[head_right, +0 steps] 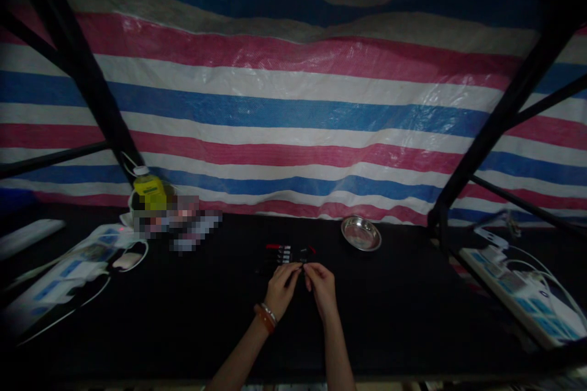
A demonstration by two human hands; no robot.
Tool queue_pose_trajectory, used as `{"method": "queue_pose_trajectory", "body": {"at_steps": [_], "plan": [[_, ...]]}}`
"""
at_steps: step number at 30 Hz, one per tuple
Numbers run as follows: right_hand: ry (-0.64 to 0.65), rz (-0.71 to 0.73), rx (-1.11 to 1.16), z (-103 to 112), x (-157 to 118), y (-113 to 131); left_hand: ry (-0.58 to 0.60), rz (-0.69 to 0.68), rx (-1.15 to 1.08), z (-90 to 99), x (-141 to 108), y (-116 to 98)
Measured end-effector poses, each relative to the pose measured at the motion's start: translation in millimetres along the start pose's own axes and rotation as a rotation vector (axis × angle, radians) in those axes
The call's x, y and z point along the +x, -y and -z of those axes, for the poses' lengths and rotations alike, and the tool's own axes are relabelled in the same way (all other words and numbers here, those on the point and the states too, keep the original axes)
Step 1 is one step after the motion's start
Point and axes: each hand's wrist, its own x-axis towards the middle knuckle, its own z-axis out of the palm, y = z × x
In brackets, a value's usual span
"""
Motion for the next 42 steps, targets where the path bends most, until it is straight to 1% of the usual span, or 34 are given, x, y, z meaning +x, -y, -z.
{"method": "queue_pose_trajectory", "body": {"at_steps": [3, 7, 12, 14, 17, 20, 26, 28, 30, 33, 37, 39, 42], "plan": [[-0.003, -0.014, 0.028, 2, 0, -1, -0.004, 0.010, -0.022, 2.3, 0, -3], [0.018, -0.026, 0.013, 3, 1, -4, 0.057, -0.005, -0.056, 5.4, 1, -7], [-0.011, 0.015, 0.060, 1, 3, -8, 0.083, 0.021, -0.096, 4.7, 1, -8], [-0.019, 0.003, 0.055, 0, 3, -10, 0.099, 0.044, -0.117, 4.3, 1, -8], [0.003, -0.033, 0.042, -2, 2, -10, 0.106, 0.094, -0.126, 4.1, 0, -6], [0.036, -0.070, 0.088, -4, -1, -6, 0.103, 0.101, -0.104, 3.6, 0, -5], [0.080, -0.118, 0.166, -3, -4, 1, 0.125, 0.080, 0.033, 5.2, 3, -8], [0.065, -0.127, 0.170, -2, -2, -1, 0.142, 0.093, 0.050, 10.6, 5, -9], [0.028, -0.130, 0.178, -2, 1, -4, 0.171, 0.113, 0.083, 20.8, 10, -8], [-0.041, -0.104, 0.209, -3, 5, -6, 0.225, 0.175, 0.185, 44.5, 19, -1], [-0.088, -0.096, 0.200, -5, 6, -5, 0.220, 0.248, 0.313, 75.5, 25, 17], [-0.088, -0.093, 0.184, -6, 5, -5, 0.251, 0.289, 0.338, 83.2, 21, 28], [-0.103, -0.055, 0.159, -7, 4, -7, 0.280, 0.364, 0.354, 83.9, 11, 41]]}}
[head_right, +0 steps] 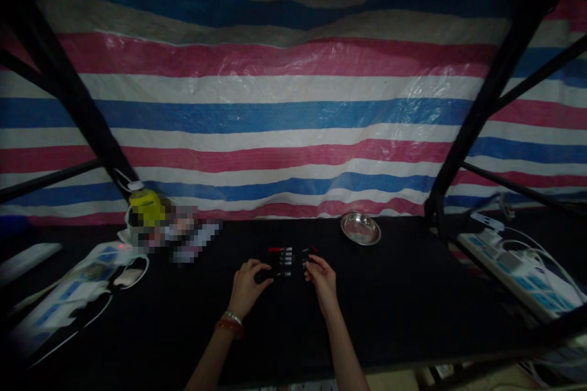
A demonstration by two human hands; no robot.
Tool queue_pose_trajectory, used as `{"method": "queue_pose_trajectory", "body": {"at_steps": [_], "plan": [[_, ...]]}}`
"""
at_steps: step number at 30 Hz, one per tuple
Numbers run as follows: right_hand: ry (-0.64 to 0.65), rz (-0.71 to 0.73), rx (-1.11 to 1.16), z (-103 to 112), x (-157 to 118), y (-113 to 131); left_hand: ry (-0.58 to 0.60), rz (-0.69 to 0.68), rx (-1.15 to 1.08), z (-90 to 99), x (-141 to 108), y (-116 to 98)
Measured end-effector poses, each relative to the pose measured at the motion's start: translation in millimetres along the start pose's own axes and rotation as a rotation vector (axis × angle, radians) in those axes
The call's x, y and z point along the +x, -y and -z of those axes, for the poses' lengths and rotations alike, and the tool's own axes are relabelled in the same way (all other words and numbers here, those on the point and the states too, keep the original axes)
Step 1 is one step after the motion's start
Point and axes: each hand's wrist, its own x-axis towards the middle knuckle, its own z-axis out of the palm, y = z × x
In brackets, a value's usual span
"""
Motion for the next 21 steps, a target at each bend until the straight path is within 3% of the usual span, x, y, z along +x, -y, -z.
{"method": "queue_pose_trajectory", "body": {"at_steps": [7, 14, 21], "plan": [[-0.101, 0.053, -0.053, -6, 3, -11, 0.010, 0.066, -0.062, -11.7, -5, 2], [-0.266, 0.179, -0.053, -15, 0, -19, -0.002, -0.041, -0.224, -17.7, -2, 10], [-0.200, 0.198, -0.128, -21, -6, -19, -0.052, -0.087, -0.475, -27.1, 0, 10]]}}
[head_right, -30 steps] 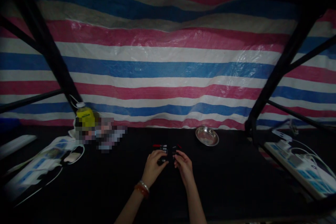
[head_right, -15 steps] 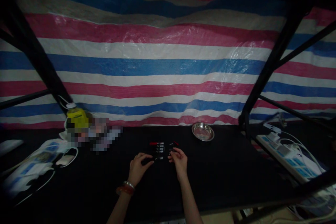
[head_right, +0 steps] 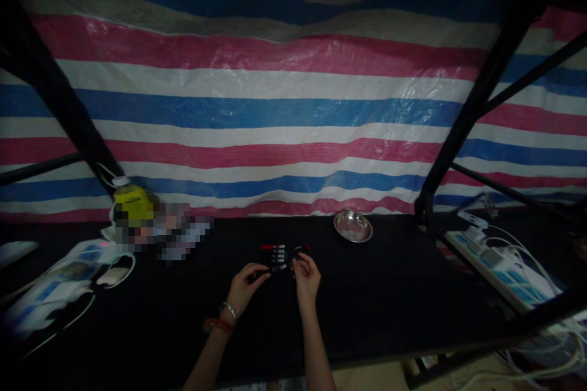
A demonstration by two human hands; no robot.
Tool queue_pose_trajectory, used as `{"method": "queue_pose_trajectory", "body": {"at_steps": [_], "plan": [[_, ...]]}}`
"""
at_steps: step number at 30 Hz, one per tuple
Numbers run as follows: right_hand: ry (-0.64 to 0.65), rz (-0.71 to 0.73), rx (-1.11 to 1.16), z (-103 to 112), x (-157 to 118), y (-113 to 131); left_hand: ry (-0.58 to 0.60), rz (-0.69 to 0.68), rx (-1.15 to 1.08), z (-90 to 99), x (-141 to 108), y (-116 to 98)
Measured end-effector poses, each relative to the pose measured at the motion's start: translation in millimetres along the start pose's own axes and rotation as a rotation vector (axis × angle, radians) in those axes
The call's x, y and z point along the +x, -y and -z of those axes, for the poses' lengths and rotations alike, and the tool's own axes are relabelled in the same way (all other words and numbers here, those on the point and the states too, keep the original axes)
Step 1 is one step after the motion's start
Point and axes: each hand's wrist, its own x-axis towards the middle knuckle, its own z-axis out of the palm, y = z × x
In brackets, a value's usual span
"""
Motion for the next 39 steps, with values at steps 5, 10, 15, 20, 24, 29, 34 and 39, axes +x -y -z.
{"method": "queue_pose_trajectory", "body": {"at_steps": [5, 10, 15, 20, 24, 29, 34, 39], "plan": [[-0.088, 0.021, 0.045, 5, 3, -3, -0.049, -0.024, 0.074, -3.4, 0, 1], [-0.119, 0.067, 0.046, 9, 8, -11, -0.083, 0.011, 0.224, -0.8, 1, 8], [-0.110, 0.152, -0.122, -1, 8, -21, -0.073, 0.005, 0.288, -0.5, 1, 12], [-0.178, 0.175, -0.352, -17, 7, -25, -0.155, 0.058, 0.328, -4.0, 0, 10], [-0.165, 0.186, -0.573, -24, 1, -23, -0.123, 0.134, 0.385, -6.4, -1, 8], [-0.100, 0.223, -0.712, -24, -5, -19, -0.123, 0.131, 0.360, -8.4, 0, 11], [-0.087, 0.253, -0.562, -23, -5, -21, -0.215, 0.075, 0.211, -8.5, 0, 15], [-0.091, 0.291, -0.355, -26, -10, -20, -0.300, -0.002, 0.059, -5.9, -2, 14]]}}
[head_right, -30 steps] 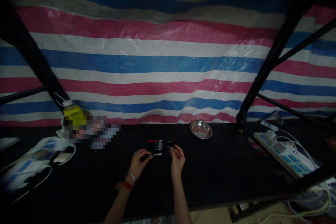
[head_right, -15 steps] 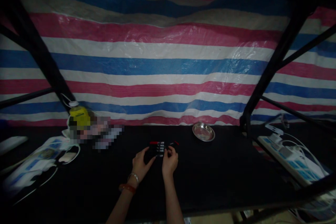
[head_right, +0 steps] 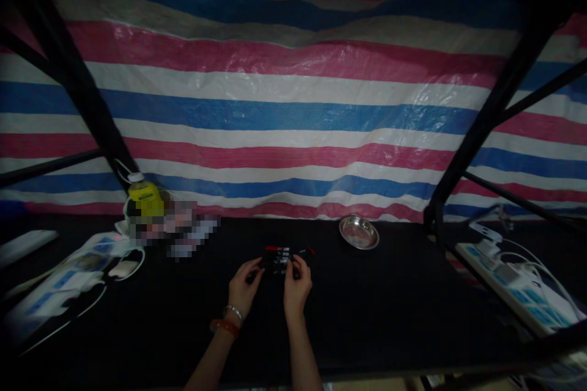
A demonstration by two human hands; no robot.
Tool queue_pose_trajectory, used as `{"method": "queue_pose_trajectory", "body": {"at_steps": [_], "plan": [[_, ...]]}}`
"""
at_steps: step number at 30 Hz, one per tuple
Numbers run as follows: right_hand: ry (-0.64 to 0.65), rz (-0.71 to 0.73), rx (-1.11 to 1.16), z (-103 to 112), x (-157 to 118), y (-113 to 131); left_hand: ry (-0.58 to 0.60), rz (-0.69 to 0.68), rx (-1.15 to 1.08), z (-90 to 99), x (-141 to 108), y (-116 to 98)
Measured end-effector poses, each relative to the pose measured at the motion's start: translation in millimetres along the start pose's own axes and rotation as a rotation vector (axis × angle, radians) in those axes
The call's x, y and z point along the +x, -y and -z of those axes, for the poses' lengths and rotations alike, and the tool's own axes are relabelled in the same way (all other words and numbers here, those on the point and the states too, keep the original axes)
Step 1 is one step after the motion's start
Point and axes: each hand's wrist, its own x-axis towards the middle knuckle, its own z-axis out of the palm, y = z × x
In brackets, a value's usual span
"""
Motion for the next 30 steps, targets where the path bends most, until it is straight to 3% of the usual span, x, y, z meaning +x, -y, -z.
{"method": "queue_pose_trajectory", "body": {"at_steps": [9, 16, 30], "plan": [[-0.116, -0.084, 0.297, -2, -1, 4, 0.043, -0.066, 0.038, 5.6, -1, -11], [-0.047, -0.091, 0.313, -2, -2, 6, 0.068, -0.090, 0.035, 6.0, -1, -16], [-0.077, -0.089, 0.366, -1, -4, 16, 0.065, -0.036, -0.005, 6.1, 0, -15]]}}
